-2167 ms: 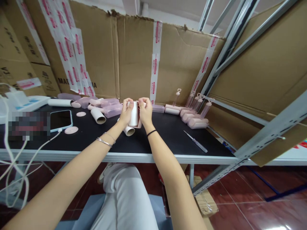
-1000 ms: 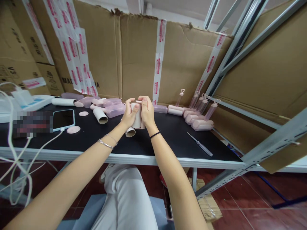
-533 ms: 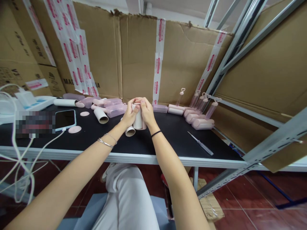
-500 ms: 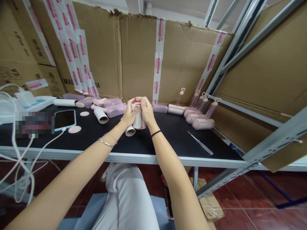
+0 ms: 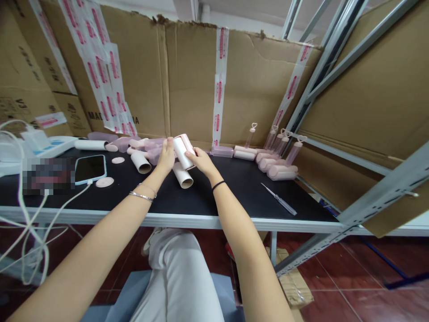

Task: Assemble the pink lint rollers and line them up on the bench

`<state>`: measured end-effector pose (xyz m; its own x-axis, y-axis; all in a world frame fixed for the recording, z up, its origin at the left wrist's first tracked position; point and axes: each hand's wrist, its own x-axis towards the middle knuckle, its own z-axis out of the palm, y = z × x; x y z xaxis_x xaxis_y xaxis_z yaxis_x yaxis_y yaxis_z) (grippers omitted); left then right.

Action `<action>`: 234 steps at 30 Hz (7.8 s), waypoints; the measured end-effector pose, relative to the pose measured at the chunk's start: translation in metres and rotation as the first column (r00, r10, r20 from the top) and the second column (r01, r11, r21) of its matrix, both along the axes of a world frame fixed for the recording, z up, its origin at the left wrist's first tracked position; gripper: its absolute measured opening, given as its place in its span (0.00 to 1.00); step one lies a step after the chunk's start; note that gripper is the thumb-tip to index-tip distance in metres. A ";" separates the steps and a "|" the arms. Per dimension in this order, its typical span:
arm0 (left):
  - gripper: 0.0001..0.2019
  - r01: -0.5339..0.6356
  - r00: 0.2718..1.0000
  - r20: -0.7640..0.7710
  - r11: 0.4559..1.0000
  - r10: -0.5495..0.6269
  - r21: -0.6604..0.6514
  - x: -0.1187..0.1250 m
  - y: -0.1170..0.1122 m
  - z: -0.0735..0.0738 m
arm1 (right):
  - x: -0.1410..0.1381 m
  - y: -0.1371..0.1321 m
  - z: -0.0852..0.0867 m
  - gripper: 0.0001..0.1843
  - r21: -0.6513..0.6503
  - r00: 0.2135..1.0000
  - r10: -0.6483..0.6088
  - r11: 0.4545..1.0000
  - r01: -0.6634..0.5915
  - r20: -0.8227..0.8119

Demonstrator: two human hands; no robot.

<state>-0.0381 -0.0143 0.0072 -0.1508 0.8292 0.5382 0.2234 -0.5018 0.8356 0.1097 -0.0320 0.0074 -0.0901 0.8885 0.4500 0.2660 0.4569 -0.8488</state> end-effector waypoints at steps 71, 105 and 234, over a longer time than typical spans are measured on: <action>0.20 0.209 0.676 0.736 0.948 0.036 -0.238 0.000 -0.007 0.010 | 0.036 0.080 0.006 0.25 0.195 0.435 -0.356 0.908 0.372 0.827; 0.25 0.583 0.729 0.492 0.808 -0.476 -0.083 0.023 -0.022 -0.006 | 0.009 -0.038 0.009 0.16 -0.046 0.622 0.000 0.997 -0.058 -0.783; 0.11 0.132 0.975 0.204 0.963 -0.084 -0.233 0.025 0.004 -0.024 | 0.101 0.096 -0.007 0.32 0.273 0.156 -0.382 0.841 0.467 0.911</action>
